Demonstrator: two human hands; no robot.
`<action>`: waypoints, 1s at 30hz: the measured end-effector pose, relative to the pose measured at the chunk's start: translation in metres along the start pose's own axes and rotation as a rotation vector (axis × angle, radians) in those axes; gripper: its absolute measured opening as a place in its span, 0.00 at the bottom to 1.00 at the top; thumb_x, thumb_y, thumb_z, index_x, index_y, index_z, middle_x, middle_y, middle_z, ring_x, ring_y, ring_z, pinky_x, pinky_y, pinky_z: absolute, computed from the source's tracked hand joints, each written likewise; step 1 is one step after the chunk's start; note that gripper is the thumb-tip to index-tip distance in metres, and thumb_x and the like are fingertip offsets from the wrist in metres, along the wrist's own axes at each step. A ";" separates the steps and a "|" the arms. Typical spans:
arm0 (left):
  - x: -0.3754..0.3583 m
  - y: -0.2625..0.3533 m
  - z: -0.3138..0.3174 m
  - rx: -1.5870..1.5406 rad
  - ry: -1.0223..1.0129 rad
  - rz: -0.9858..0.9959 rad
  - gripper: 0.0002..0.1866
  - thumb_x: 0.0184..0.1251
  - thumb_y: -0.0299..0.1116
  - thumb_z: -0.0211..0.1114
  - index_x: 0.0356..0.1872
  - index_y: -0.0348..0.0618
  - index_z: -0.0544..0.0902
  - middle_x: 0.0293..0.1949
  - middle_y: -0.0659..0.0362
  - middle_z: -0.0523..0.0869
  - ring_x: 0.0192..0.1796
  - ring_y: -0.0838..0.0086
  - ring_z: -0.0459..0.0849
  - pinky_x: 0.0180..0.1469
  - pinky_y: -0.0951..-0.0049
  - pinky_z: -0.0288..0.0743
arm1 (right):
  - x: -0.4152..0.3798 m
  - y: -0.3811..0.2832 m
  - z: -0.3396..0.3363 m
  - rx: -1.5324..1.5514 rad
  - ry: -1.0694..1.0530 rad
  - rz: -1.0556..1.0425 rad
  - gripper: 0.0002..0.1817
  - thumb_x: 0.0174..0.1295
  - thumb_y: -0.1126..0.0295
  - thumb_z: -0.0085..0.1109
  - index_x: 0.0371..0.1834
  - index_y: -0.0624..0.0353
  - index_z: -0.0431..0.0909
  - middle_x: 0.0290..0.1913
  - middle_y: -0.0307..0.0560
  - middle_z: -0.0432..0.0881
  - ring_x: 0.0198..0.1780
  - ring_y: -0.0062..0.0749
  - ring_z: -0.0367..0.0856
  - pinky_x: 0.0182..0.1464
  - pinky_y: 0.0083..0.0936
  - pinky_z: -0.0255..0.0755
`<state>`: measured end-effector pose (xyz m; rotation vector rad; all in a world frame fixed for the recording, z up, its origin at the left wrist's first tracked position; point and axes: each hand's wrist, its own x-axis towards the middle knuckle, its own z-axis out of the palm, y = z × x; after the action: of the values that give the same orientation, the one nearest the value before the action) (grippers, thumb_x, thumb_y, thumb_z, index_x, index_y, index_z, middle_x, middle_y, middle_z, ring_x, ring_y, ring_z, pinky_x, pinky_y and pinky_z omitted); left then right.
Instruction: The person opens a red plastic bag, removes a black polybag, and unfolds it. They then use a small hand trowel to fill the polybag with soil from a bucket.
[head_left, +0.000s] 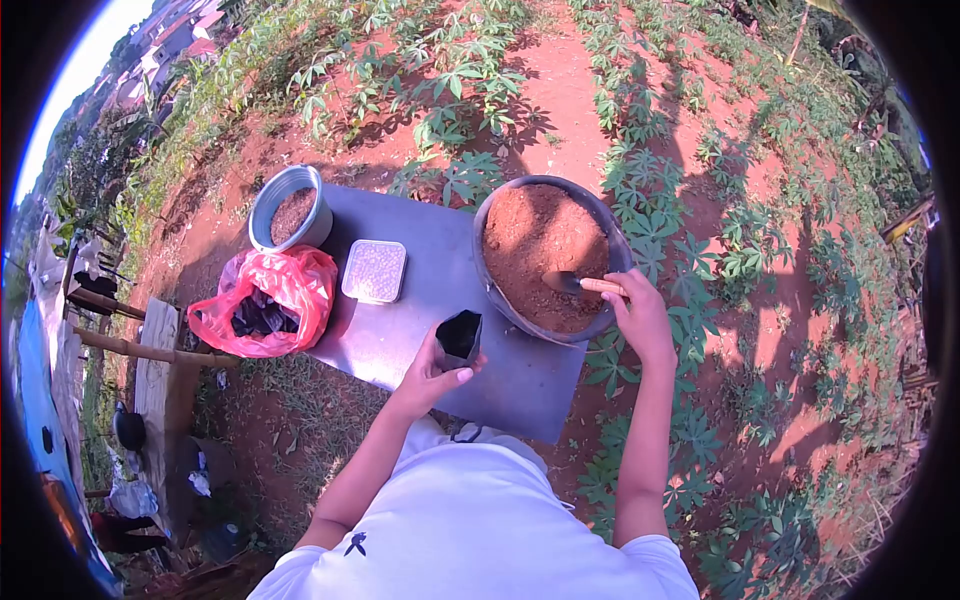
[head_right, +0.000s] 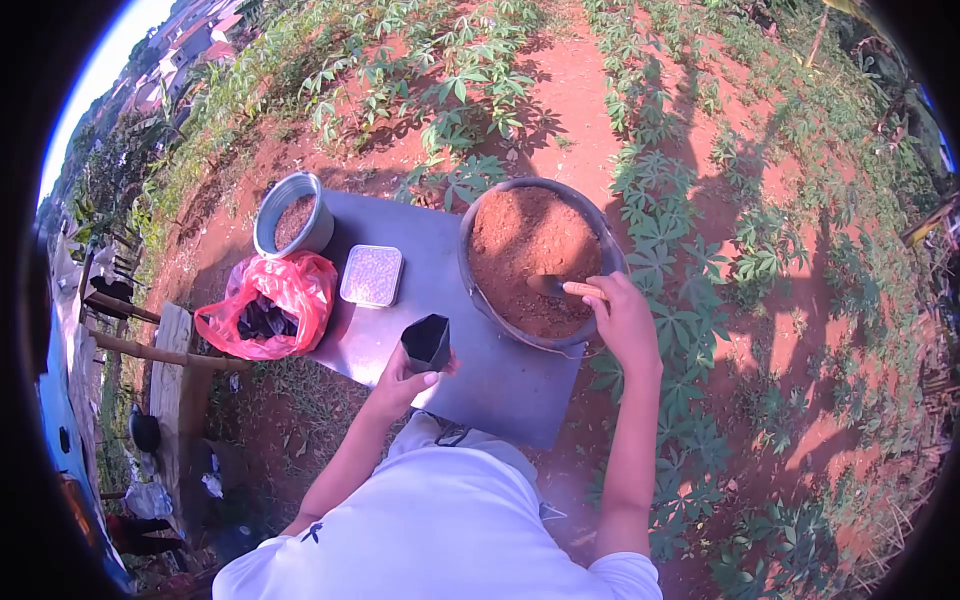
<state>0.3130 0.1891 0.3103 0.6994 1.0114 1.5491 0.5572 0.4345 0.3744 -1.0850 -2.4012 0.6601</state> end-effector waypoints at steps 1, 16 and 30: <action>0.000 0.006 0.000 0.030 -0.009 -0.007 0.41 0.62 0.26 0.75 0.73 0.42 0.61 0.58 0.53 0.80 0.60 0.66 0.84 0.64 0.61 0.78 | 0.003 -0.002 -0.002 0.009 0.023 -0.022 0.12 0.65 0.71 0.66 0.51 0.62 0.82 0.41 0.51 0.79 0.44 0.51 0.82 0.47 0.40 0.75; 0.001 0.047 -0.046 0.087 0.075 0.049 0.46 0.52 0.16 0.79 0.73 0.41 0.64 0.63 0.56 0.77 0.64 0.71 0.80 0.66 0.68 0.78 | 0.014 -0.002 0.045 0.068 0.148 0.087 0.10 0.67 0.69 0.66 0.45 0.64 0.81 0.40 0.52 0.79 0.41 0.49 0.81 0.46 0.37 0.74; 0.043 0.082 -0.146 0.149 -0.122 -0.014 0.42 0.51 0.18 0.80 0.69 0.41 0.69 0.60 0.59 0.76 0.62 0.76 0.78 0.63 0.72 0.77 | -0.005 -0.046 0.095 -0.079 0.047 0.336 0.11 0.65 0.74 0.66 0.46 0.65 0.77 0.43 0.56 0.81 0.47 0.54 0.83 0.51 0.42 0.75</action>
<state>0.1401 0.1936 0.3115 0.8773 1.0447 1.4113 0.4817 0.3802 0.3243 -1.5394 -2.2411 0.6412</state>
